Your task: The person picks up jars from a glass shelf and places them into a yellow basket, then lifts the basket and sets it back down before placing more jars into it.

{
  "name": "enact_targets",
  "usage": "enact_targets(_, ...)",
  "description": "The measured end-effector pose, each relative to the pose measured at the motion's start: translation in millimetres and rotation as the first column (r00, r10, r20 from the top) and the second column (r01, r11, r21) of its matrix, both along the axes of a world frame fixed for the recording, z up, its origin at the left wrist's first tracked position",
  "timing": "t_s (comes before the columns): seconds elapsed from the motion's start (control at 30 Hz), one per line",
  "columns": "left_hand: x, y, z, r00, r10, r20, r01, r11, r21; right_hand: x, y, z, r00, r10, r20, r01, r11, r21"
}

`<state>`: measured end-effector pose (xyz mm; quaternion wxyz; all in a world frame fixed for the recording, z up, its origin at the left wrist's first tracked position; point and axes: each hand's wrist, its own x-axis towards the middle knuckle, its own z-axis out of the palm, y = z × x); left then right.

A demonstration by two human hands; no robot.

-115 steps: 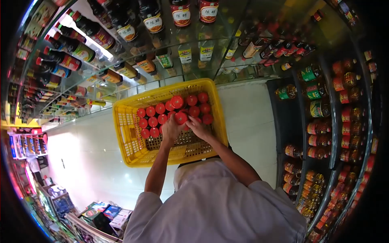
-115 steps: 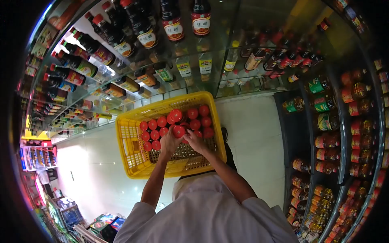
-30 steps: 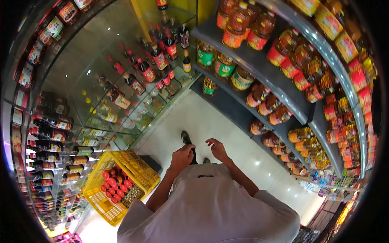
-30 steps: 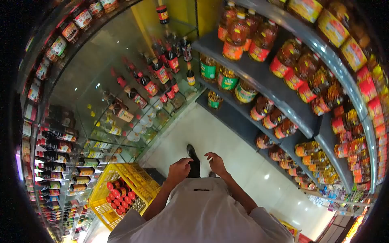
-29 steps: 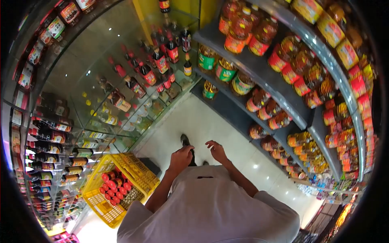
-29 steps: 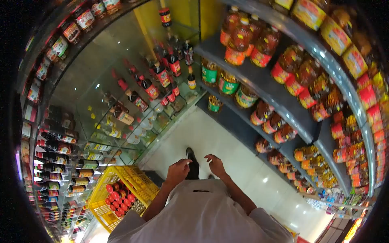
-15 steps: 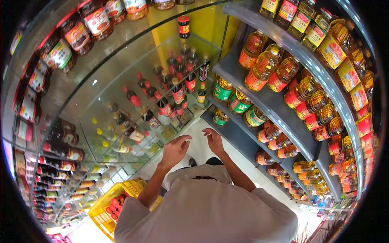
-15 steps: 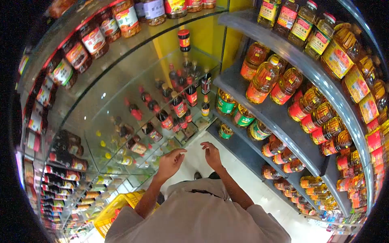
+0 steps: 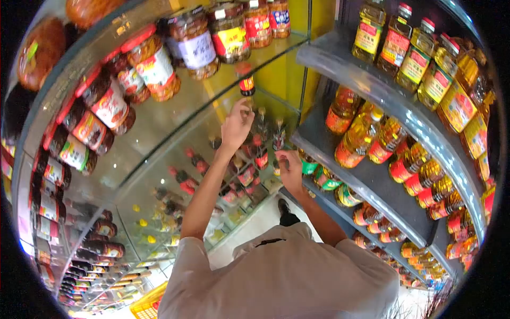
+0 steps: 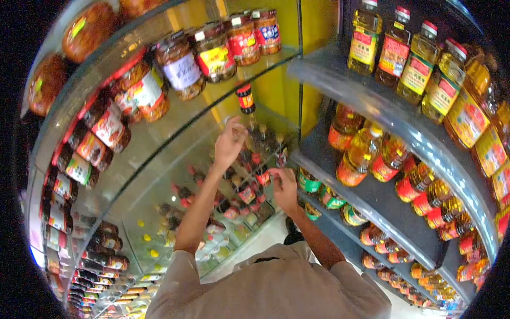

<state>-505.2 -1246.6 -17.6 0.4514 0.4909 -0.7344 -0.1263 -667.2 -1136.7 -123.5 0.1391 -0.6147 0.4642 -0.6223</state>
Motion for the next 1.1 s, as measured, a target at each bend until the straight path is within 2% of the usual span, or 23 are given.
enact_targets(0.03, -1.2, -27.2, -6.8, 1.000, 0.001, 0.010, -0.001, 1.000, -0.016, -0.2, -19.7, 4.8, 1.000, 0.022, 0.002, -0.022, 0.999, -0.029)
enact_targets(0.13, -9.1, -85.2, 1.1, 0.994, 0.105, 0.040, -0.112, 0.951, 0.288, -2.0, -69.6, 14.2, 0.998, 0.032, -0.048, -0.034, 0.999, -0.038)
enact_targets(0.17, -13.7, -102.1, 1.1, 0.994, 0.098, 0.045, -0.107, 0.957, 0.270, -3.9, -83.2, 18.6, 0.996, 0.057, -0.068, -0.057, 0.998, 0.009)
enact_targets(0.23, -21.1, -144.0, -21.5, 0.991, 0.134, -0.020, -0.134, 0.991, 0.015, -7.6, -109.4, 21.0, 0.992, 0.082, -0.094, -0.084, 0.996, -0.023)
enact_targets(0.27, -15.1, -182.2, -53.0, 0.981, 0.186, -0.059, -0.191, 0.977, -0.092, -8.1, -120.3, 22.2, 0.989, 0.101, -0.104, -0.102, 0.995, -0.005)
enact_targets(0.3, -11.6, -212.7, -70.4, 0.981, 0.183, -0.063, -0.189, 0.976, -0.105, -9.0, -131.1, 21.5, 0.986, 0.123, -0.115, -0.122, 0.992, 0.014)
enact_targets(0.37, -10.8, -242.7, -77.5, 0.994, 0.070, -0.086, -0.069, 0.997, 0.018, -10.6, -154.8, 11.4, 0.973, 0.118, -0.198, -0.114, 0.993, 0.034)
enact_targets(0.4, -15.1, -239.6, -80.3, 0.964, 0.013, -0.265, -0.033, 0.997, -0.071, -9.7, -164.7, 6.9, 0.974, 0.178, -0.143, -0.167, 0.982, 0.085)
enact_targets(0.43, -22.5, -225.3, -66.1, 0.963, 0.017, -0.267, -0.039, 0.996, -0.076, -8.4, -174.4, 2.9, 0.968, 0.235, -0.084, -0.222, 0.966, 0.135)
enact_targets(0.5, -32.7, -203.7, -43.3, 0.952, 0.171, -0.254, -0.172, 0.985, 0.018, -5.3, -192.9, -5.4, 0.968, 0.245, -0.053, -0.238, 0.965, 0.107)
enact_targets(0.53, -30.1, -205.7, -37.0, 0.890, -0.189, -0.414, 0.160, 0.982, -0.104, -3.1, -199.5, -5.4, 0.965, 0.259, -0.029, -0.251, 0.953, 0.172)
enact_targets(0.57, -28.4, -200.7, -36.0, 0.892, -0.181, -0.414, 0.149, 0.983, -0.107, -0.5, -203.9, -6.0, 0.961, 0.275, -0.004, -0.267, 0.935, 0.235)
enact_targets(0.63, -22.6, -178.5, -32.8, 0.928, -0.095, -0.361, 0.115, 0.993, 0.036, 6.1, -207.2, -5.7, 0.964, 0.265, -0.017, -0.255, 0.942, 0.220)
enact_targets(0.67, -21.1, -179.9, -31.1, 0.956, 0.029, -0.291, 0.010, 0.991, 0.133, 8.8, -206.4, 1.9, 0.970, 0.241, -0.031, -0.230, 0.952, 0.203)
enact_targets(0.7, -16.1, -175.2, -31.6, 0.956, 0.038, -0.292, -0.003, 0.992, 0.122, 10.3, -204.4, 10.0, 0.967, 0.253, -0.035, -0.242, 0.951, 0.193)
enact_targets(0.77, -24.5, -103.6, 25.2, 0.961, -0.029, -0.276, 0.066, 0.989, 0.129, 14.1, -184.0, 36.9, 0.984, 0.136, -0.119, -0.127, 0.989, 0.076)
enact_targets(0.83, -8.5, -66.8, 31.7, 0.959, -0.035, -0.281, 0.101, 0.969, 0.224, 21.7, -174.8, 43.7, 0.982, 0.181, -0.052, -0.180, 0.983, 0.024)
enact_targets(0.87, -2.6, -44.2, 37.3, 0.955, -0.061, -0.291, 0.155, 0.937, 0.314, 21.5, -162.6, 56.1, 0.917, 0.393, 0.073, -0.399, 0.911, 0.102)
enact_targets(0.9, -8.8, -1.8, 66.3, 0.982, -0.061, -0.181, 0.085, 0.988, 0.128, 21.3, -145.7, 68.0, 0.797, 0.566, 0.212, -0.599, 0.786, 0.154)
enact_targets(0.97, 1.7, 53.7, 59.1, 0.990, 0.097, -0.098, -0.072, 0.970, 0.233, 22.8, -100.5, 83.4, 0.773, 0.614, 0.158, -0.634, 0.749, 0.189)
enact_targets(1.03, 10.4, 111.8, 32.5, 0.987, 0.161, -0.028, -0.151, 0.965, 0.213, 28.3, -54.2, 76.3, 0.509, 0.798, 0.322, -0.861, 0.467, 0.203)
enact_targets(1.07, 17.1, 137.9, 14.2, 0.990, 0.141, 0.020, -0.142, 0.982, 0.127, 32.2, -32.0, 62.0, 0.507, 0.798, 0.325, -0.862, 0.461, 0.212)
enact_targets(1.1, 23.7, 162.0, -5.2, 0.990, 0.123, 0.067, -0.126, 0.991, 0.043, 35.4, -6.7, 44.2, 0.522, 0.830, 0.196, -0.849, 0.484, 0.212)
